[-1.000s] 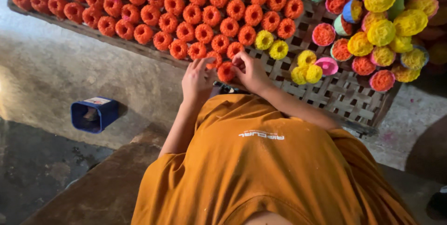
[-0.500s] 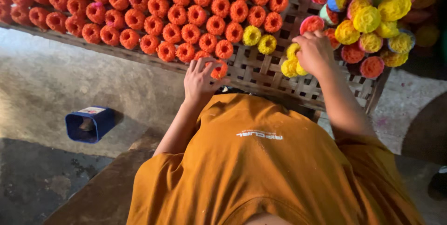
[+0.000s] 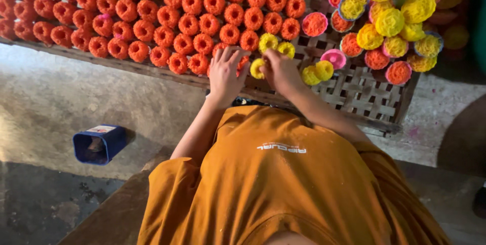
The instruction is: The person repeatedly picks small colorful plastic molds from a green bucket, removes a textured orange ring from each mold, and places the rings onto a wooden drying rack. The person also places the empty molds back into the bucket.
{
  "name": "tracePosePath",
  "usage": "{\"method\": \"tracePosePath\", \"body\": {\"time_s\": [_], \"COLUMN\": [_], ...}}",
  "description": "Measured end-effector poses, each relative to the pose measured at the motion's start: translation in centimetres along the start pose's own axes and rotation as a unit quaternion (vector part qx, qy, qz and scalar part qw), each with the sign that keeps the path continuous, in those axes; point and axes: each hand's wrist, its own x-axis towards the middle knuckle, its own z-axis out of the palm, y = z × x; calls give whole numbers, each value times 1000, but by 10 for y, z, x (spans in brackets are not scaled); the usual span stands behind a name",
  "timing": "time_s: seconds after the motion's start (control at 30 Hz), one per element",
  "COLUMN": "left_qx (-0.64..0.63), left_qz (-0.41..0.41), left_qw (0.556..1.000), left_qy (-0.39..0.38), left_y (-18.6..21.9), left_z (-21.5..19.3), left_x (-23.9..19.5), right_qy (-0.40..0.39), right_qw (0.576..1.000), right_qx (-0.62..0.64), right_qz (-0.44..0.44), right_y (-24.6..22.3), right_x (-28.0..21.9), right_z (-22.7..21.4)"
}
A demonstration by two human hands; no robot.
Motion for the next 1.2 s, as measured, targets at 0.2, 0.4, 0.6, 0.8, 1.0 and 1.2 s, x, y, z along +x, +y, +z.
{"method": "tracePosePath", "body": {"time_s": [0.2, 0.4, 0.6, 0.8, 1.0, 1.2], "left_qx": [-2, 51, 131, 74, -103, 21], "left_qz": [7, -8, -39, -34, -19, 275], "left_qw": [1000, 994, 980, 990, 976, 933], "left_qy": [-1, -97, -143, -119, -191, -231], "left_y": [1, 1, 0, -2, 20, 64], "left_z": [11, 46, 61, 51, 80, 138], "left_x": [9, 26, 38, 32, 19, 29], "right_qy": [149, 137, 155, 55, -43, -26], "right_qw": [984, 989, 986, 983, 972, 975], "right_qx": [-61, -55, -50, -131, -229, -220], "right_qz": [-79, 1, 18, 117, 7, -25], "right_y": [12, 58, 67, 74, 75, 79], "right_x": [-7, -3, 15, -23, -77, -91], "right_z": [-16, -32, -19, -80, -113, -116]}}
